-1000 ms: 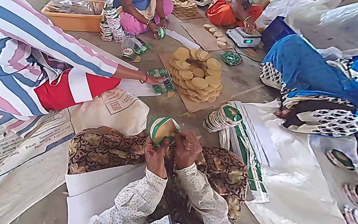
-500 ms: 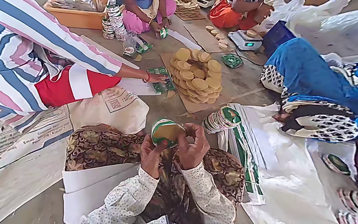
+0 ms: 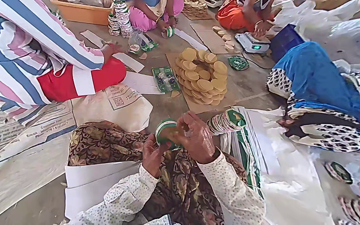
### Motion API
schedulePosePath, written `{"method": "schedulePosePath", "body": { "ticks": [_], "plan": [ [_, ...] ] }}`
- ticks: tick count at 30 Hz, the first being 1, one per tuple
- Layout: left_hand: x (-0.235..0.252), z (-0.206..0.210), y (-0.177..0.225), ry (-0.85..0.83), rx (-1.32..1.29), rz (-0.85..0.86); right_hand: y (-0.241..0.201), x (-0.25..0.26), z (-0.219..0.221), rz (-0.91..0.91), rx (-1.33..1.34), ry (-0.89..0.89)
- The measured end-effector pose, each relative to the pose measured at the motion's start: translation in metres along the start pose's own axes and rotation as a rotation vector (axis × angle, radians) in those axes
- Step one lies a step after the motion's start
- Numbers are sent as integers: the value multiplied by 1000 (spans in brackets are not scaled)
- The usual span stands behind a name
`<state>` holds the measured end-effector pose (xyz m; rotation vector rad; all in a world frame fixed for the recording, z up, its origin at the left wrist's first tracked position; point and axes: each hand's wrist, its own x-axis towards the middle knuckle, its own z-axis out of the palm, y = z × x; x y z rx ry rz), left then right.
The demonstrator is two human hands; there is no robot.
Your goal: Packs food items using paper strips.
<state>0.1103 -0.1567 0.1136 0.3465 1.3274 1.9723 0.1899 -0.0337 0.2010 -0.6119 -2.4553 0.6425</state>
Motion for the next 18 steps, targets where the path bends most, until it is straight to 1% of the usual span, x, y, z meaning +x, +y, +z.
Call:
{"method": "schedulePosePath", "body": {
  "ticks": [1,2,3,6,8,10,13,15,16,17,18],
  "plan": [
    [0,0,0,7,-4,-16,-2,2,-3,6,-20,-65],
    [-1,0,0,11,-5,-30,-4,4,-3,-5,-43,-86],
    [-1,0,0,12,-6,-40,-4,6,-2,-31,-59,-60],
    [0,-1,-1,18,-12,-49,3,7,0,-119,9,133],
    [1,-2,1,49,-23,-73,6,4,-4,-97,74,212],
    [3,-2,4,102,-57,-121,10,-8,-3,54,92,206],
    [6,3,4,203,-111,-190,9,-38,16,429,132,135],
    [7,7,1,242,-137,-196,9,-56,38,631,197,114],
    [6,10,-2,242,-147,-185,12,-61,51,685,236,148],
    [5,12,-4,234,-147,-172,14,-64,62,692,268,219],
    [4,13,-6,220,-142,-163,17,-65,71,663,298,316]
  ]
}}
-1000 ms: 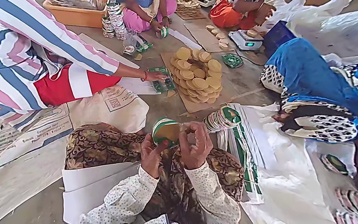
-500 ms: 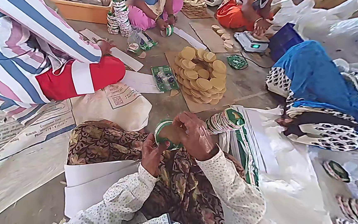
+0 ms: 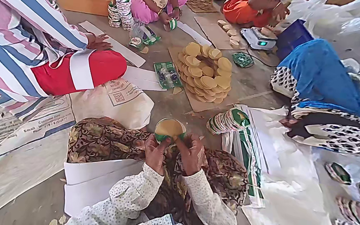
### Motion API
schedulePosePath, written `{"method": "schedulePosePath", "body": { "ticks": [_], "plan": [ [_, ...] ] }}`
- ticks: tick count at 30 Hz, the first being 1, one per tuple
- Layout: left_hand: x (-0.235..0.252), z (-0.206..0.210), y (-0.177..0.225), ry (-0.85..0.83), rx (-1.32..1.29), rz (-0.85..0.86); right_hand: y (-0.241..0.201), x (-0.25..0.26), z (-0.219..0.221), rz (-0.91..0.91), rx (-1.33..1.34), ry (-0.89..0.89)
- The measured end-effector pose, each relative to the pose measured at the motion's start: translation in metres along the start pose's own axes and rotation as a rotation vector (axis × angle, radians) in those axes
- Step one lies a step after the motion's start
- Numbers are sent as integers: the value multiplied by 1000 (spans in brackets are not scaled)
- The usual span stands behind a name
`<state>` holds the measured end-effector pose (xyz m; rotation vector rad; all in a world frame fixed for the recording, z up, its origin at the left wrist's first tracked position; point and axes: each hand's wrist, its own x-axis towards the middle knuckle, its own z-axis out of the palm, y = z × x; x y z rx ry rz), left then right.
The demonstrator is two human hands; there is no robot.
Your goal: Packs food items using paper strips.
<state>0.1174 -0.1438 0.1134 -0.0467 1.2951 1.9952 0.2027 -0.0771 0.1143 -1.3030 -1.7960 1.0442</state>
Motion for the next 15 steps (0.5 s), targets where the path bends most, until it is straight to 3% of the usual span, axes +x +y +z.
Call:
{"method": "schedulePosePath", "body": {
  "ticks": [3,8,12,15],
  "plan": [
    [2,1,-6,10,9,14,5,3,15,-162,93,136],
    [9,-6,-4,44,-18,8,16,8,21,-328,124,70],
    [6,-8,-4,-48,31,-14,18,28,18,-346,141,105],
    [3,-5,1,-109,99,-30,19,41,13,-510,99,165]
  ]
}}
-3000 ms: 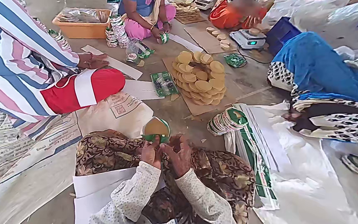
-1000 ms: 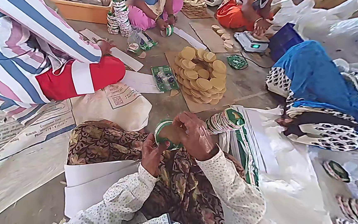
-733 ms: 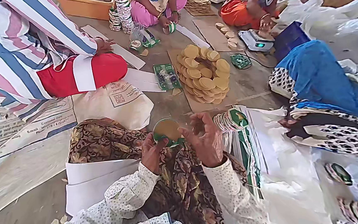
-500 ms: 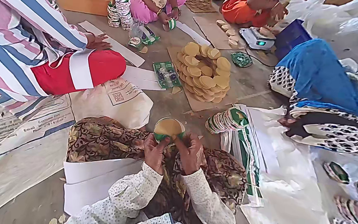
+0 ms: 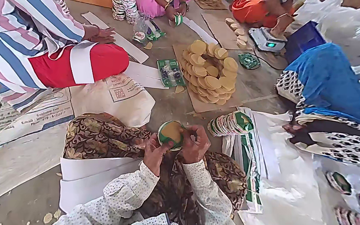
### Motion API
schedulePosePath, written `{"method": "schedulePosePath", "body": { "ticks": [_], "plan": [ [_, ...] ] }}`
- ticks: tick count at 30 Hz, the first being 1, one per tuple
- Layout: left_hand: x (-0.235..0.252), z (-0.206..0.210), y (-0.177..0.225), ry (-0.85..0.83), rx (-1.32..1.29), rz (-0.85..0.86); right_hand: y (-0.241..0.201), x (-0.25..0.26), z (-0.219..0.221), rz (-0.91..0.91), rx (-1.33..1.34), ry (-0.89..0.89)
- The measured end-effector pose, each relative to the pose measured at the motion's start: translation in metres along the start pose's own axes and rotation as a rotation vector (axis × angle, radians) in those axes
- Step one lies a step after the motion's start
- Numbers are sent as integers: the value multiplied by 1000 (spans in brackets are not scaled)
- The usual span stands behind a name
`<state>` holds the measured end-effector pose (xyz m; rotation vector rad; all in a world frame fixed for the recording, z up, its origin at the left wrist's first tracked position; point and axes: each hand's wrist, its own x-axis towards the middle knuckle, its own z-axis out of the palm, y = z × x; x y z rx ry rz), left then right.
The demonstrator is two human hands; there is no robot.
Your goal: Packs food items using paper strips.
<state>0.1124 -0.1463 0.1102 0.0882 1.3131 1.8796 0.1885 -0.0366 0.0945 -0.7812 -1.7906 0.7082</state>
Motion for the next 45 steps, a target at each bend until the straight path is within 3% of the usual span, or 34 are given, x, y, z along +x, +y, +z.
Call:
{"method": "schedulePosePath", "body": {
  "ticks": [5,8,12,18,20,22,25,27,29,32,34,38,42,45],
  "plan": [
    [11,-10,16,-139,93,-82,-2,2,-17,-242,-194,-168],
    [23,-22,25,-294,147,-159,-7,9,-31,-156,-151,-337],
    [38,-30,33,-561,218,-209,-7,26,-42,-100,20,-388],
    [64,-31,56,-935,333,-220,-24,28,-59,-467,-232,-512],
    [63,-28,70,-992,449,-283,-30,29,-66,-428,-224,-611],
    [63,-23,78,-1054,585,-279,-35,30,-70,-278,-141,-651],
    [77,-24,63,-1237,667,-84,-41,34,-69,-214,-69,-671],
    [80,-20,63,-1264,737,22,-43,32,-67,-329,-123,-637],
    [80,-13,76,-1247,820,6,-41,27,-62,-486,-251,-565],
    [74,-6,90,-1081,1013,-28,-34,17,-54,-549,-392,-520],
    [67,1,94,-928,1184,29,-26,9,-46,-461,-377,-509],
    [62,15,84,-741,1398,175,-7,-9,-20,-37,-109,-380],
    [89,11,27,-615,1418,488,25,-13,16,490,253,-88],
    [107,14,-9,-503,1366,670,49,-3,32,806,423,1]
  ]
}}
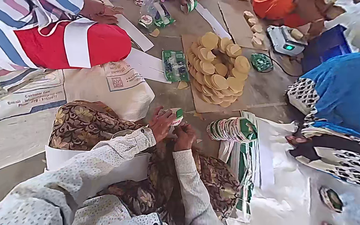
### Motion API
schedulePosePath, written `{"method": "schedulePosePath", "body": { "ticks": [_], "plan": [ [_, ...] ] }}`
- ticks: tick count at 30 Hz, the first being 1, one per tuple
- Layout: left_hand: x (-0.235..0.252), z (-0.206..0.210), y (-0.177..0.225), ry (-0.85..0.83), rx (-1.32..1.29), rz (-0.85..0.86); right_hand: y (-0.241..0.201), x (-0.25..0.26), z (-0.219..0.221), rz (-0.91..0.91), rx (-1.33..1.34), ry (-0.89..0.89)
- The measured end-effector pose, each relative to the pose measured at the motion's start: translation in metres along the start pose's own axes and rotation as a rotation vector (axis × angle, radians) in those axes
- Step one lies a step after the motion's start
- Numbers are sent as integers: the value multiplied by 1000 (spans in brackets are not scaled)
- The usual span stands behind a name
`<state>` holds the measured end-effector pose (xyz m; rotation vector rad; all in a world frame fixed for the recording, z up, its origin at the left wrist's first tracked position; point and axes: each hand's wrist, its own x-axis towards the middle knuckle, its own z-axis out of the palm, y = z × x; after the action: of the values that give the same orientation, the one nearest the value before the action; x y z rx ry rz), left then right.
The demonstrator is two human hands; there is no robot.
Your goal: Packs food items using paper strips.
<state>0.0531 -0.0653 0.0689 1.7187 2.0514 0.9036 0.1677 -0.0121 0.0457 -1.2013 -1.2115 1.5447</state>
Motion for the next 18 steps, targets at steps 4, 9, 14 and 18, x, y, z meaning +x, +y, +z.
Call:
{"method": "schedulePosePath", "body": {
  "ticks": [4,9,14,18],
  "plan": [
    [9,38,-9,-105,68,-112,21,38,-11,291,90,-25],
    [6,64,-12,-356,213,-23,31,74,-41,344,-255,-109],
    [23,65,-8,-620,247,-31,-1,80,-51,6,-1128,-202],
    [45,44,-10,-709,189,-99,-2,68,-45,-265,-1164,-421]
  ]
}}
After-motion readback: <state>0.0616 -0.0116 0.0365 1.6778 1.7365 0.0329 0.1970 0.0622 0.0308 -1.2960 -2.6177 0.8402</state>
